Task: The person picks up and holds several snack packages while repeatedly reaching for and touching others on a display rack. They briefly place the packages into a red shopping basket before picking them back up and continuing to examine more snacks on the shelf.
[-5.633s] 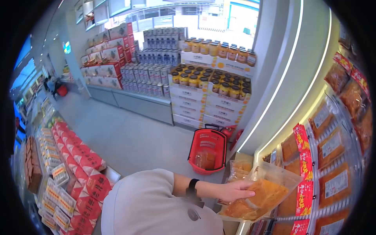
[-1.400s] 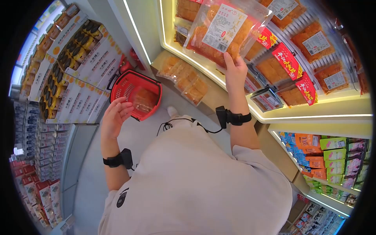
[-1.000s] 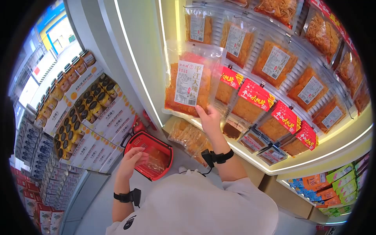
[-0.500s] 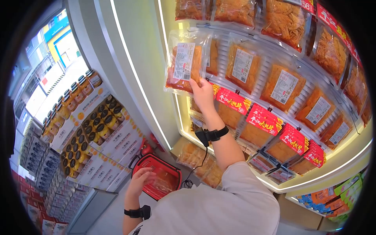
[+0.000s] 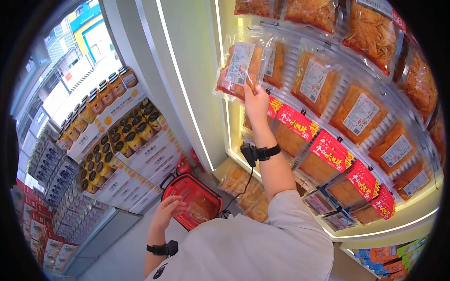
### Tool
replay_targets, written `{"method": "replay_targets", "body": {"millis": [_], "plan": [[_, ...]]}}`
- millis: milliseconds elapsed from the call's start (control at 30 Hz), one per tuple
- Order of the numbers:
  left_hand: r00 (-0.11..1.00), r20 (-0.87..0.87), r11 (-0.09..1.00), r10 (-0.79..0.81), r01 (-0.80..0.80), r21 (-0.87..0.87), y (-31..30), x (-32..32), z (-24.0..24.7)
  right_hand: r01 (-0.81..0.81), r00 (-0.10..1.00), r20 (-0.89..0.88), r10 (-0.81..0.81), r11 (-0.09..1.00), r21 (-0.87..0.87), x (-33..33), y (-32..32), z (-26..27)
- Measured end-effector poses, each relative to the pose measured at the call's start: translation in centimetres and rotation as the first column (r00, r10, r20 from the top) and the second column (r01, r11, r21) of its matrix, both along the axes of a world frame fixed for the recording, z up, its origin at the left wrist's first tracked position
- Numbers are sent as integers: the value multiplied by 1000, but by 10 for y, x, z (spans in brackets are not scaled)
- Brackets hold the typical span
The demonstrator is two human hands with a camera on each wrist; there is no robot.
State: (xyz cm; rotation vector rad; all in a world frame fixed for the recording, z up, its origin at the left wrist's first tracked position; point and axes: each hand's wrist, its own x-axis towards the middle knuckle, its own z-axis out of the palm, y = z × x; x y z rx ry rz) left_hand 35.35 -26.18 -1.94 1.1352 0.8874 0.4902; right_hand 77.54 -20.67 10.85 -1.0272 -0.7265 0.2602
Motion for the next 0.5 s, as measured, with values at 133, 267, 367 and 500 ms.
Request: {"method": "replay_targets", "body": {"millis": [133,267,367,500], "plan": [[1000,9,1000,-9,9,0,-2,2,4,53,998,-46,-53,999,1,1,2,3],[1000,2,1000,-18,18,-1,-2,4,7,122,992,-47,-121,992,30,21,12,3],[1000,-14,1000,-15,15,10,0,5,8,313,929,217,-299,949,-36,66,29,-14],[999,-30,999,-18,18,27,1,-1,1,262,962,102,-253,961,-93,85,16,-13]]}}
